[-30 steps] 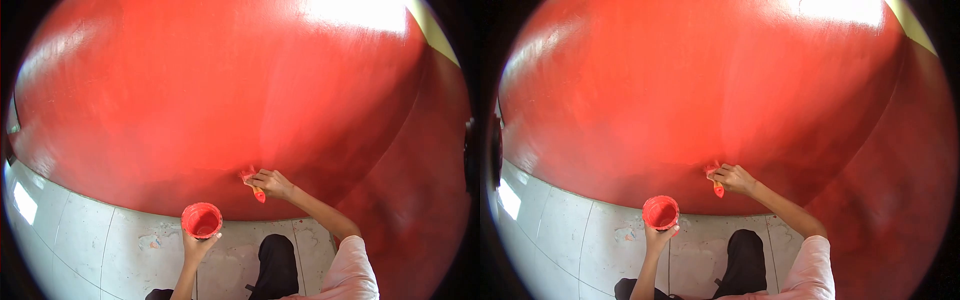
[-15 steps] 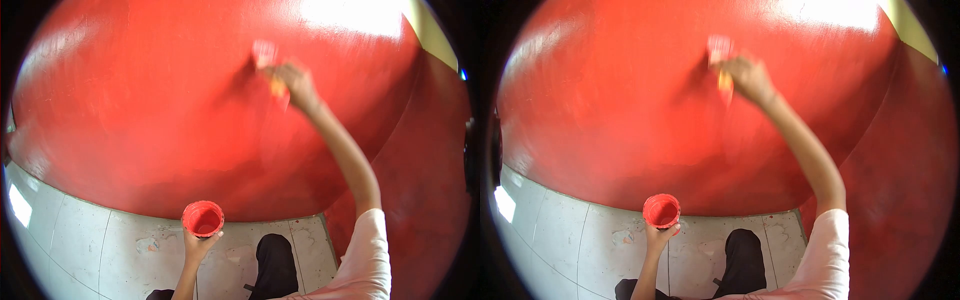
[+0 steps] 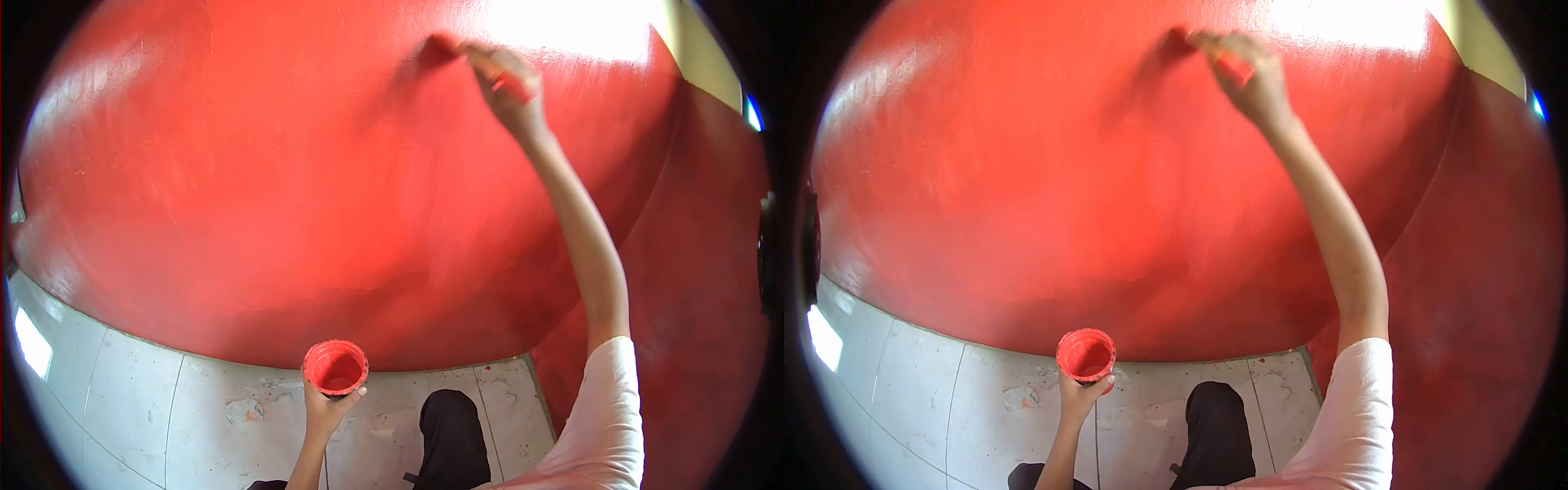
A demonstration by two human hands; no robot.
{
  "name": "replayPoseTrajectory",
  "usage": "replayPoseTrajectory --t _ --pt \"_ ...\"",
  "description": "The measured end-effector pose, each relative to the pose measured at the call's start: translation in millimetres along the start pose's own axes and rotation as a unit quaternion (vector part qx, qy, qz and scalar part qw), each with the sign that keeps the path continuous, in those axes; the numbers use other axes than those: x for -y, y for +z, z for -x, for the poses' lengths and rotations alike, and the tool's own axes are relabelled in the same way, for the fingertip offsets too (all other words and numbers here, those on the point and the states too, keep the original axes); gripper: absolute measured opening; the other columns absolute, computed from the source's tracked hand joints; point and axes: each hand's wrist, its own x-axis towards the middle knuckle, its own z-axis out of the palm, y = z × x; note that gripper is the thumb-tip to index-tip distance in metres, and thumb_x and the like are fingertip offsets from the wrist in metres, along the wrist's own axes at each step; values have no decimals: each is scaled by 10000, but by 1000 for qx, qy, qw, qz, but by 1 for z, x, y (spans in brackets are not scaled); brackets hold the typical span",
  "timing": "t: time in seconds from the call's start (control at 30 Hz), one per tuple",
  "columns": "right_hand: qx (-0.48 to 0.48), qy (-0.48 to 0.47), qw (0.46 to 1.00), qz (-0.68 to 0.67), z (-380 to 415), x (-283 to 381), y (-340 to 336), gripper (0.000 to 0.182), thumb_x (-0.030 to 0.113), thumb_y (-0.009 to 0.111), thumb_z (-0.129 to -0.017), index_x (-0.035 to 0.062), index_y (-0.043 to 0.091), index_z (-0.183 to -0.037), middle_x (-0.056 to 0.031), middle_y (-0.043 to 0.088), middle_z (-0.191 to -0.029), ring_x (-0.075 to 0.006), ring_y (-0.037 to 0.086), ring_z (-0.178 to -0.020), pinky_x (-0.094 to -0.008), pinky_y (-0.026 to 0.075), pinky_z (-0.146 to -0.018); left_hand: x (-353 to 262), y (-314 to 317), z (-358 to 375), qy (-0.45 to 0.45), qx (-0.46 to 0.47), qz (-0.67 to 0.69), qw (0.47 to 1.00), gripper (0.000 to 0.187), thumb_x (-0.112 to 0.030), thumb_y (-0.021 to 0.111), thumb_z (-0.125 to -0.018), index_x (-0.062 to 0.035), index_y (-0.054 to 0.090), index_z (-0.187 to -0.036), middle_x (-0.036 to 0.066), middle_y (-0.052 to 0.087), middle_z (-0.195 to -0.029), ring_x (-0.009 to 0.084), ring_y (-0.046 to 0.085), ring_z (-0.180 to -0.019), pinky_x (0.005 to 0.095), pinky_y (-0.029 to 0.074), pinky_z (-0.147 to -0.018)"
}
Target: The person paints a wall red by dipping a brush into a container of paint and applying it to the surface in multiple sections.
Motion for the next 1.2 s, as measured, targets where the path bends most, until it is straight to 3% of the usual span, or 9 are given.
replayPoseTrajectory --t 0.1,0.27,0.5,0.6,0.67,0.83,0.97,1.1,1.2 --pt "92 -120 988 7 77 44 27 216 133 717 -757 177 692 -968 13 657 -844 -198 610 -738 -315 528 -667 -5 1 0 10 -10 -4 1000 813 -148 872 -614 -20 399 -1262 122 524 -1217 238 535 -1133 380 439 -962" --pt "348 -71 908 -221 127 104 22 323 20 680 -753 123 705 -1059 -49 691 -953 -228 652 -826 -354 550 -734 -1 1 -3 40 -3 -1 999 826 -147 873 -614 -20 388 -1269 123 520 -1223 239 532 -1141 380 438 -965" --pt "-11 66 994 -88 -69 9 12 202 55 629 -804 129 699 -978 -40 704 -1005 -239 655 -731 -331 552 -652 -6 -1 -1 33 4 -9 999 825 -172 883 -615 -13 392 -1260 135 517 -1214 246 534 -1137 382 438 -958" --pt "-32 -98 995 14 -59 18 20 270 57 664 -742 166 693 -987 -19 693 -912 -217 613 -695 -328 534 -585 -2 -2 -2 33 9 -1 999 820 -188 886 -615 -14 398 -1250 134 518 -1202 244 538 -1122 381 440 -951" --pt "119 -129 984 24 -4 45 31 336 34 658 -781 163 684 -1090 -47 647 -817 -240 604 -692 -355 546 -676 -9 -1 -2 37 3 4 999 808 -196 887 -616 -15 407 -1240 132 519 -1192 244 540 -1112 380 441 -947" --pt "298 -52 923 -238 60 89 27 225 47 686 -789 127 709 -998 -61 702 -973 -217 669 -818 -360 555 -765 -9 4 -3 42 -19 37 998 794 -206 888 -616 -15 419 -1228 128 520 -1177 245 543 -1102 379 443 -941" --pt "140 53 973 -176 -42 15 30 176 109 625 -845 130 714 -995 -74 698 -1037 -257 688 -850 -341 559 -758 -8 3 1 45 -24 -7 999 792 -211 887 -619 -14 420 -1227 130 522 -1175 243 544 -1100 375 446 -937" --pt "-102 -49 994 -5 -108 12 32 225 70 629 -808 151 708 -1003 -46 697 -942 -243 652 -764 -347 551 -677 -14 -1 -1 14 -6 -11 1000 785 -209 886 -622 -11 419 -1221 133 524 -1176 239 546 -1103 371 448 -934" --pt "70 -148 986 45 -36 40 55 320 71 671 -734 190 681 -1030 -18 673 -892 -199 633 -795 -329 551 -639 -12 -1 -2 28 6 36 999 790 -202 885 -623 -8 408 -1222 134 526 -1179 237 547 -1106 369 447 -937"
